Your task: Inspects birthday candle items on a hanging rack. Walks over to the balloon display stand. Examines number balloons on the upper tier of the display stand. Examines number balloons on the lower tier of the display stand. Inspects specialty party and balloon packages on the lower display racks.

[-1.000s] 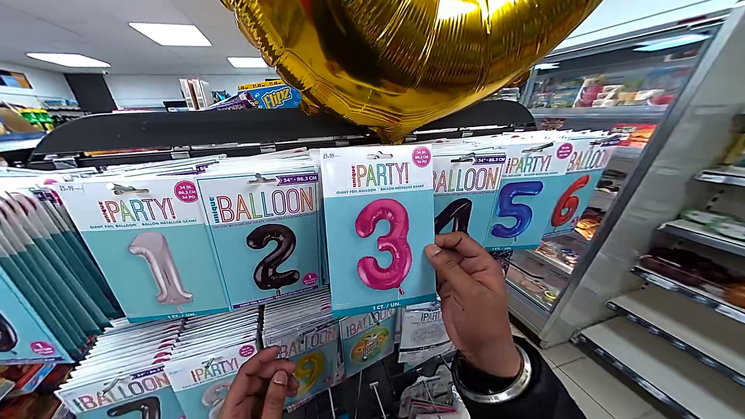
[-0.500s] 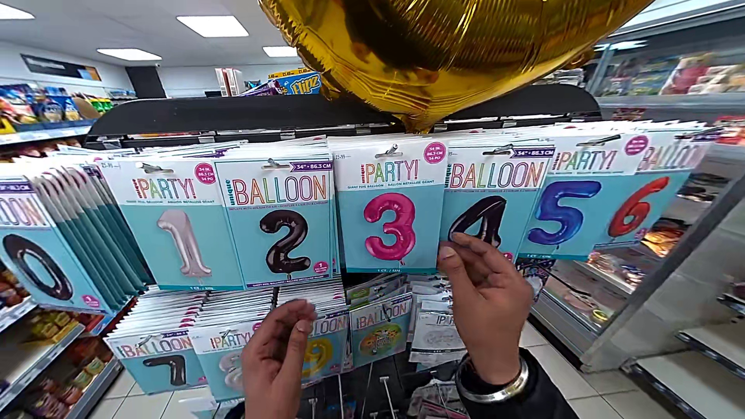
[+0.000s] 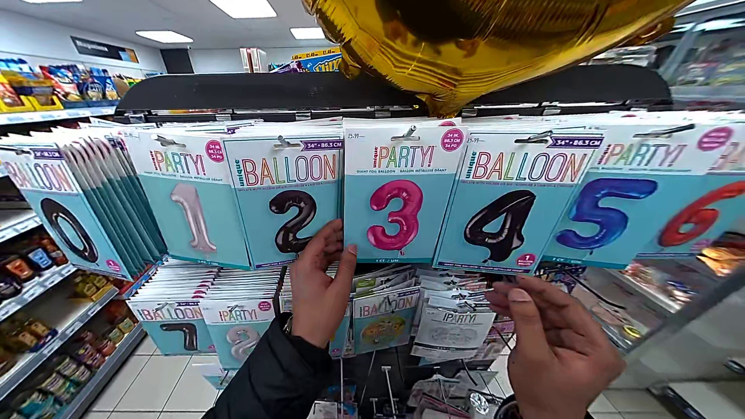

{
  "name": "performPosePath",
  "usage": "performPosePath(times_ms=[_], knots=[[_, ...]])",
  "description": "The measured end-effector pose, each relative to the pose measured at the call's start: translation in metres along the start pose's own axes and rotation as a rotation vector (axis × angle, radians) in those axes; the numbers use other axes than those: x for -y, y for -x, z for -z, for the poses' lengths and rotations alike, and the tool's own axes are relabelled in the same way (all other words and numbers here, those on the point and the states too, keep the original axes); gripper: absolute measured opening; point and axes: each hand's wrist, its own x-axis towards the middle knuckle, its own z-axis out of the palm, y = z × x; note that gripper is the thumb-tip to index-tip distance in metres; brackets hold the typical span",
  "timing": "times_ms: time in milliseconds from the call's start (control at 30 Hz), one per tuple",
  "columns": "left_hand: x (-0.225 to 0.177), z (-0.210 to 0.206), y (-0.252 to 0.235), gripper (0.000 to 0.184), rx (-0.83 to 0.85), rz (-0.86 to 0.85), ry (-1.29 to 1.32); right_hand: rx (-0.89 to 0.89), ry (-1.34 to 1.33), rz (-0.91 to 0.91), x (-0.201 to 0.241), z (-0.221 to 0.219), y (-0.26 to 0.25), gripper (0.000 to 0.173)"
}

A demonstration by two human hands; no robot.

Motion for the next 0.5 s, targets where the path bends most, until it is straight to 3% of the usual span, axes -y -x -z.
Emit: performPosePath(times_ms=[267,500], knots=[[-0.016,0.003,-0.001,0.024,0.065,0.035,0.232,0.0,-0.015,-0.016,-0.006,0.009,0.001,0.023],[-0.035,0.03,-0.002,0.023,0.086,-0.044,0.249,0.015,-0.047,-0.059,-0.005,0.005,0.006,0.023]])
